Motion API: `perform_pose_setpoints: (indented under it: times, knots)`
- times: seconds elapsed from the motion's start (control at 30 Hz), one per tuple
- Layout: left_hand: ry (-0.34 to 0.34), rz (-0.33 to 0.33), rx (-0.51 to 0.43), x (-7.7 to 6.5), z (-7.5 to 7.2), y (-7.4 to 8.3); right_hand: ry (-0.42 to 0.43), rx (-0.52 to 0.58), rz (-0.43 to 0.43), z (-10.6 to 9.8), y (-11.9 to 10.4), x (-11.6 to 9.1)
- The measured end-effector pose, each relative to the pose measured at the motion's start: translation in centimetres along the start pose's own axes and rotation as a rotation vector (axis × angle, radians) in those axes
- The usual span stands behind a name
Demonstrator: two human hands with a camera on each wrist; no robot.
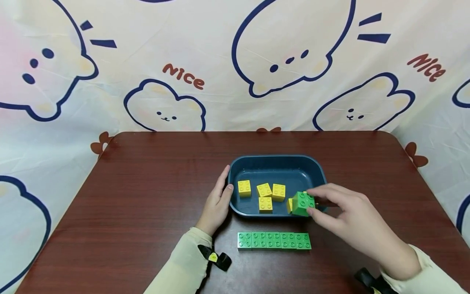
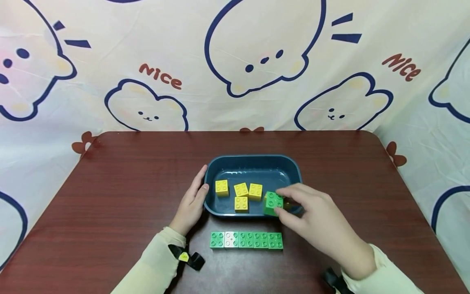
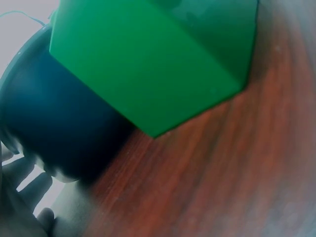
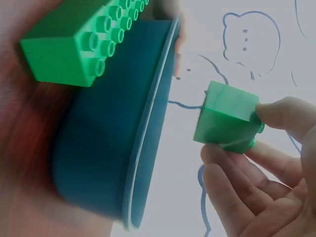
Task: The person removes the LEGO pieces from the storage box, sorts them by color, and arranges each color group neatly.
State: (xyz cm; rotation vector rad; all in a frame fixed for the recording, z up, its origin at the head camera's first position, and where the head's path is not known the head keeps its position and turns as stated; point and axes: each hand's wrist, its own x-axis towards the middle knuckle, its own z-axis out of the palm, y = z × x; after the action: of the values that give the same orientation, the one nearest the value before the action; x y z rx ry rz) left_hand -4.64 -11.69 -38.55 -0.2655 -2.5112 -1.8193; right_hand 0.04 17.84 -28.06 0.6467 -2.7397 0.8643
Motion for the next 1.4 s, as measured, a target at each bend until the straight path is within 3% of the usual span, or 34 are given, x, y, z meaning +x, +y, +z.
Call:
perform_pose_setpoints:
  times: [0.17, 0.3, 0.4, 0.5, 0.63, 0.93, 1.23, 1.4]
  knots:
    - [0.007, 0.028, 0.013, 0.1, 0.0, -0.5, 0.033, -0.031, 0.008, -0.6, 0.7, -2.5]
    - [0.001, 0.006, -0.005, -0.2, -0.1, 1.0, 0.028, -0.040, 0.027, -0.8, 1.3, -3.9]
    - [0.002, -0.008, 0.001, 0.0, 0.0, 0.3, 0.012, -0.035, 0.057, -0.8, 1.6, -4.6]
    - [0.009, -0.004, 0.006, 0.3, 0.2, -1.0, -0.006, -0.032, 0.083, -0.7, 1.8, -4.9]
    - [0.021, 0.031, -0.006, 0.4, 0.3, -1.5, -0.029, -0.042, 0.111, -0.6, 2.0, -5.2]
    - [0.023, 0.029, 0.001, 0.3, 0.3, -1.4, -0.043, -0.057, 0.127, -0.3, 2.2, -5.7]
    - [0.013, 0.026, -0.011, 0.3, 0.3, -1.4, -0.029, -0.025, 0.083, -0.1, 2.6, -5.9]
    - [0.006, -0.006, -0.010, 0.2, 0.2, -0.8, -0.026, 0.002, 0.078, 0.4, 3.1, -6.0]
